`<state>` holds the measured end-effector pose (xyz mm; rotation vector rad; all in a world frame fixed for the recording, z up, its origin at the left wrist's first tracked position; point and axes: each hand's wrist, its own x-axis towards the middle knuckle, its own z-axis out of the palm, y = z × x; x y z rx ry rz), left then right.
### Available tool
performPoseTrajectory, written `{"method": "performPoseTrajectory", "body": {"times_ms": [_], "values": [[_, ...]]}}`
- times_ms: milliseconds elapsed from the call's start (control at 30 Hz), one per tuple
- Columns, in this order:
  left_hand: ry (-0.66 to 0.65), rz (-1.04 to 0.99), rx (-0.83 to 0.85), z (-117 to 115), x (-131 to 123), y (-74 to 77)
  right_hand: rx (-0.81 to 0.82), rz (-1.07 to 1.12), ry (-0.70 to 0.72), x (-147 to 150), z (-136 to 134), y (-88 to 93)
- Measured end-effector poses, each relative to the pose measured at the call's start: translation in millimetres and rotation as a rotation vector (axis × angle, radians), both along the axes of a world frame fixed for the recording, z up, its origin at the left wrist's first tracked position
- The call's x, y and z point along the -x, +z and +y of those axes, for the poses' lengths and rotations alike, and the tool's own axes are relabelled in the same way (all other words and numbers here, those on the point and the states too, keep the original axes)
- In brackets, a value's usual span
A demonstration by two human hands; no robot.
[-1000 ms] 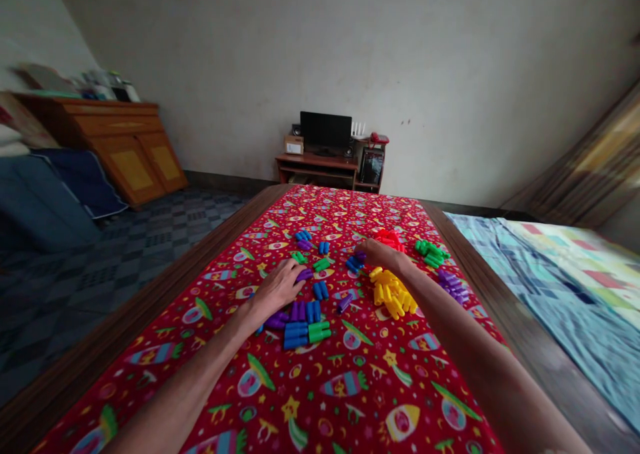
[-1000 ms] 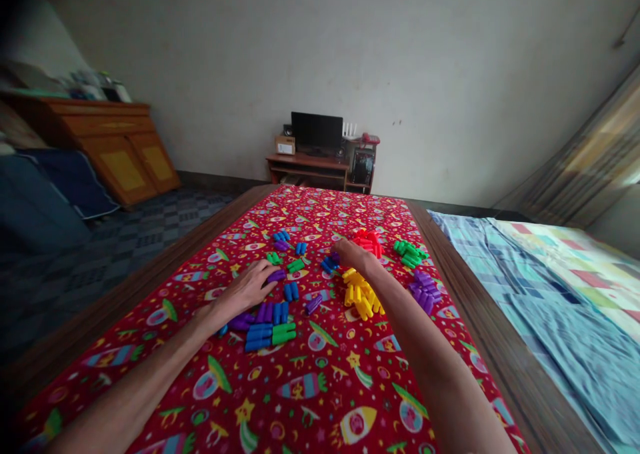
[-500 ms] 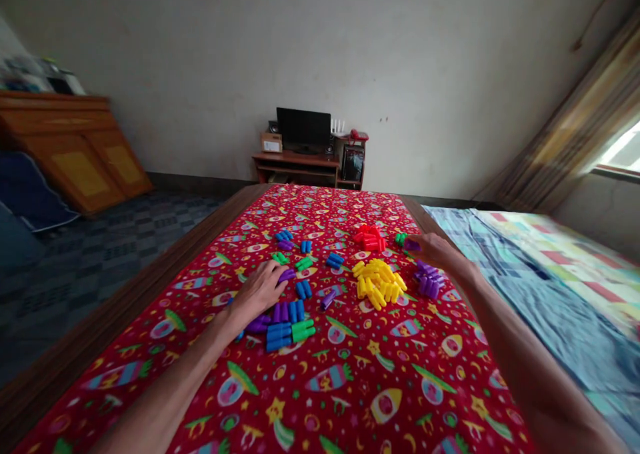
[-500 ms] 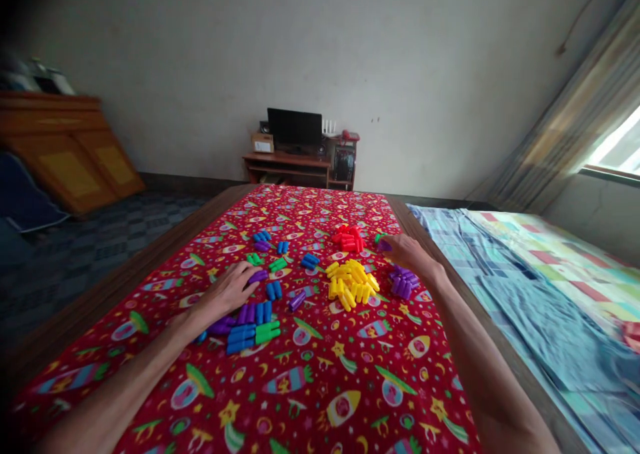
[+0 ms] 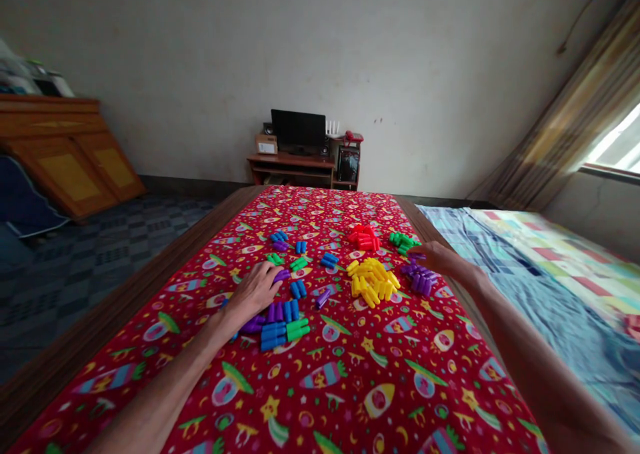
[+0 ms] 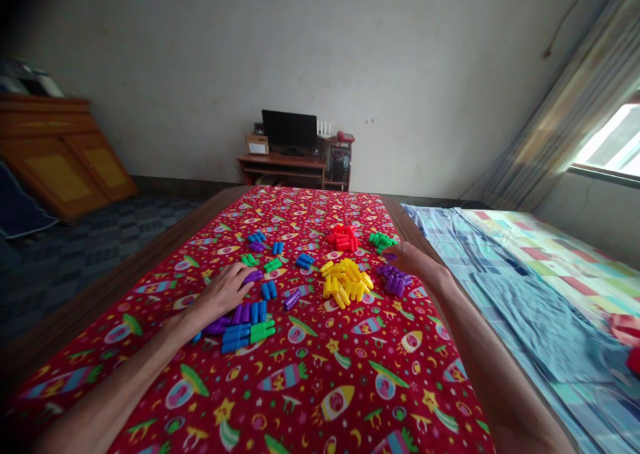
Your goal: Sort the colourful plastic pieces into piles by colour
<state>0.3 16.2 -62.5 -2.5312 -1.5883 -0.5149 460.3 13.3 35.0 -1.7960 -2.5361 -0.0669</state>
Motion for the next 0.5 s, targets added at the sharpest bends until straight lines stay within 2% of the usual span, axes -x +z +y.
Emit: {"method": "performPoseTrajectory", "body": {"times_ms": [133, 300, 400, 500], "values": [[-0.013, -0.038, -0.019, 1.4, 0.8, -3.1, 0.043, -0.042, -0.021, -2.6, -9.7, -1.0], [-0.028, -0.048, -0.013, -0.3, 1.3, 0.4, 0.015, -0.096, -0.051, -6.2, -26.6, -14.9], [-0.027, -0.115, 0.030, -0.5, 1.1, 5.3, 0.039, -0.055, 0.006, -7.7, -30.8, -19.2], [0.005, -0.199, 0.088, -0.2, 0.8, 11.3, -0.011, 0.006, 0.066, 4.6, -29.9, -12.6]]}}
